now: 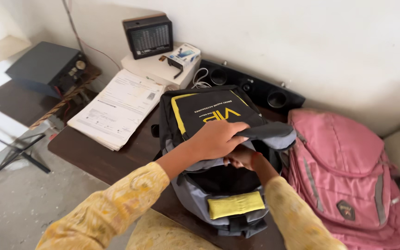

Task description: The person opens a pink backpack and places a book and a notebook inside, then closes it. They then open a black backpack, place a box and a stack of papers inside, and close it. The person repeats the process with the pink backpack, adding more items.

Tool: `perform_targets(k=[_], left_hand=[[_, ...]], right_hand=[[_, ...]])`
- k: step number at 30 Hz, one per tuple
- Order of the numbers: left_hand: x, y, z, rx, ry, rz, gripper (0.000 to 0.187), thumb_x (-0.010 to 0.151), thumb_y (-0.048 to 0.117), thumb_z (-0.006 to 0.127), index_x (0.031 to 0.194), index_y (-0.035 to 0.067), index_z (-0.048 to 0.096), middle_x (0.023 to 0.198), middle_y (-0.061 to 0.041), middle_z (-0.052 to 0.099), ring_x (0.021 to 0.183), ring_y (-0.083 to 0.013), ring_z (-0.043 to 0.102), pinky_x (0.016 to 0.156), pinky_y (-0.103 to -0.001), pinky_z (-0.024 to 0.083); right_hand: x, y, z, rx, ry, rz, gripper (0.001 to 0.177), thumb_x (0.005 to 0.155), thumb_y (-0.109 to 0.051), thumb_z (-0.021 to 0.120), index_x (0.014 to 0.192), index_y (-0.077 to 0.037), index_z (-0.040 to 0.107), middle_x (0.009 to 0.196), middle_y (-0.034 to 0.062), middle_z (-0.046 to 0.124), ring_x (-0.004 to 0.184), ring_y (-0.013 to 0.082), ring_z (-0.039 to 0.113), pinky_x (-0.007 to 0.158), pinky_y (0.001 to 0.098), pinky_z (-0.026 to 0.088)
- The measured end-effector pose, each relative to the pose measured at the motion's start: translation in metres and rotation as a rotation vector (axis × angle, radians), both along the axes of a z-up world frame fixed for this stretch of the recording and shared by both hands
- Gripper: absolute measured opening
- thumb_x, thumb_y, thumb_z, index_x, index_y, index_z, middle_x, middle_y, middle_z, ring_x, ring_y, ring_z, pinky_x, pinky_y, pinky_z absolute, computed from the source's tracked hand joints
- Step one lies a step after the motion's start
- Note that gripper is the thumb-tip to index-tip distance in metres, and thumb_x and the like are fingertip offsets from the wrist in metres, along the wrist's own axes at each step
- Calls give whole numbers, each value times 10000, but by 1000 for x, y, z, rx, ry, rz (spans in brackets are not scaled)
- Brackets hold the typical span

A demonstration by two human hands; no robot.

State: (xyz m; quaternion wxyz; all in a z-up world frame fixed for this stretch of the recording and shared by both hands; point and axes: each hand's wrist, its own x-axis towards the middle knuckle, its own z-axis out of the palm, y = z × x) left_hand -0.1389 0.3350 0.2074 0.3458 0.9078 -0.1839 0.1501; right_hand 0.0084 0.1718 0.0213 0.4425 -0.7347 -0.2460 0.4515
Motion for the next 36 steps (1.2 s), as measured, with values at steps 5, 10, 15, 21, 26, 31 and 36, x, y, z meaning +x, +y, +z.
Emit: perform_targets(k=[5, 10, 15, 21, 26, 31, 36], left_hand=[[29, 8, -19, -11, 95, -118, 325, 929, 315, 643, 1166, 104, 714, 892, -178, 733, 884, -372, 709, 753, -461, 541], [43, 8, -41, 206, 166, -480, 523, 857, 391, 725, 1251, 52, 664, 1199, -209, 680, 1062, -411, 606, 886, -473, 465], [51, 24, -74, 256, 669, -774, 503, 961, 521, 606, 1186, 74, 662, 1187, -125, 719, 1092, -261, 673, 944, -362, 508], [113, 168, -153, -126, -74, -351, 147, 927, 152, 672, 942, 36, 761, 1152, -106, 734, 1103, -255, 673, 960, -330, 528], [118, 360, -221, -475, 339, 705, 476, 869, 234, 759, 1314, 128, 628, 1008, -204, 694, 868, -382, 657, 800, -436, 529], [36, 499, -253, -61, 474, 1277, 757, 786, 329, 842, 1410, 61, 507, 1486, -235, 403, 1373, -468, 378, 1038, -653, 395], [-16, 518, -261, -152, 716, 1339, 919, 695, 472, 925, 1378, -5, 539, 1519, -260, 381, 1408, -478, 320, 1063, -640, 371]], right_hand=[[-83, -27, 84, 21, 180, 420, 395, 990, -262, 652, 1297, -13, 633, 1096, 82, 731, 944, 131, 691, 838, 268, 570], [-123, -51, 196, 418, 294, 480, 465, 1053, -200, 641, 1446, 17, 521, 1328, 138, 674, 1164, 206, 673, 1043, 353, 557], [-89, -17, 252, 399, -224, 76, 423, 1017, -236, 575, 1380, -19, 543, 1280, 114, 689, 1176, 201, 684, 979, 362, 590], [-12, 59, 170, 273, -83, -167, 392, 983, -285, 651, 1303, -61, 623, 1236, 49, 699, 1136, 128, 659, 960, 324, 539], [57, 115, 71, -5, -511, -217, 440, 895, -339, 772, 1213, -47, 684, 1132, 59, 722, 1034, 140, 677, 919, 315, 546], [86, 146, 62, -380, -625, -220, 544, 765, -317, 854, 1172, -46, 616, 1050, 149, 717, 941, 320, 692, 820, 425, 570], [69, 192, 101, -904, -809, 80, 474, 782, -365, 864, 1045, -9, 696, 1013, 189, 837, 978, 329, 773, 890, 436, 575]])
